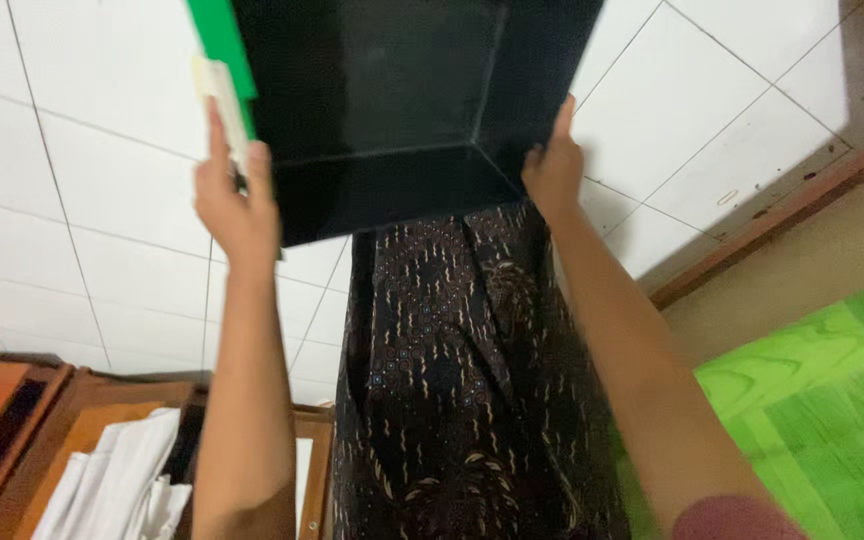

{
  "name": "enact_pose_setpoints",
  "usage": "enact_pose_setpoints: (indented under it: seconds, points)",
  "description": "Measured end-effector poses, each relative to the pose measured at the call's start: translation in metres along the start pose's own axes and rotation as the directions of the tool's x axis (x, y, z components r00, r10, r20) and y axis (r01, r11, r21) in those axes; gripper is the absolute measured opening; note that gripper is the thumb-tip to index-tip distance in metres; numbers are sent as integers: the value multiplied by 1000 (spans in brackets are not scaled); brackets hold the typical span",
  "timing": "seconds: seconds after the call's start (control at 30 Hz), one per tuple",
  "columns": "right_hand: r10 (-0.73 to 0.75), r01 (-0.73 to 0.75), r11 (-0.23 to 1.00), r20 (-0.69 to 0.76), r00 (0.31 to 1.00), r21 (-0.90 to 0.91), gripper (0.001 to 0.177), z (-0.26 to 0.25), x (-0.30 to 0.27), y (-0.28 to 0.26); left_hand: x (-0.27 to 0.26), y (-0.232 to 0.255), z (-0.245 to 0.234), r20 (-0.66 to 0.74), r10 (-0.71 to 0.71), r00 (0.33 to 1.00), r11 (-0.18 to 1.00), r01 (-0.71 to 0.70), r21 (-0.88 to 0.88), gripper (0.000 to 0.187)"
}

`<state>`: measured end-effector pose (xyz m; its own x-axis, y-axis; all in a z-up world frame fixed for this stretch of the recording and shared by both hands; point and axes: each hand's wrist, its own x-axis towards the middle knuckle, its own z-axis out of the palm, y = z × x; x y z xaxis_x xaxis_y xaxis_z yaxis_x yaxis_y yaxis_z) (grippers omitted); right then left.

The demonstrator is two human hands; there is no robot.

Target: The person organizes clothes by removing folded garments from a green plastic storage bin and placing them onto a green mat. They then retrieve a second black bin, remove a folded beige shirt, and place it on the mat. Finally, they systematically transfer various folded clothes and small packaged items from the mat into the black bin.

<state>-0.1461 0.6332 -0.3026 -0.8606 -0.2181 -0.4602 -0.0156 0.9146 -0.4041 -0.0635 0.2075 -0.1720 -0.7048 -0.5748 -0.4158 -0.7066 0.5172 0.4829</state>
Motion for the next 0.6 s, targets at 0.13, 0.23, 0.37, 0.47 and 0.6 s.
enact_pose_setpoints:
  seconds: [0.13, 0.23, 0.37, 0.47, 0.6]
  points:
    - [129, -131, 991, -113, 985, -8, 87, -24, -14, 42, -20, 44, 24, 37, 170, 985, 983, -167, -81, 57]
    - [211, -212, 977, -100, 972, -5, 83, -48, -14, 60, -29, 72, 38, 62, 180, 982, 975, -169, -144, 56]
    - [157, -161, 987, -135, 978, -19, 51, -81, -2, 77, -18, 106, 46, -62, 149, 987, 949, -161, -273, 30]
    - [236, -188, 963, -267, 935, 193, 33, -111, 28, 92, 27, 131, 35, -308, 239, 921, 941, -298, -162, 20]
    - [415, -89, 605, -218, 883, 791, 29, -161, 106, 96, 89, 180, 41, -219, 575, 788, 767, -613, -192, 24]
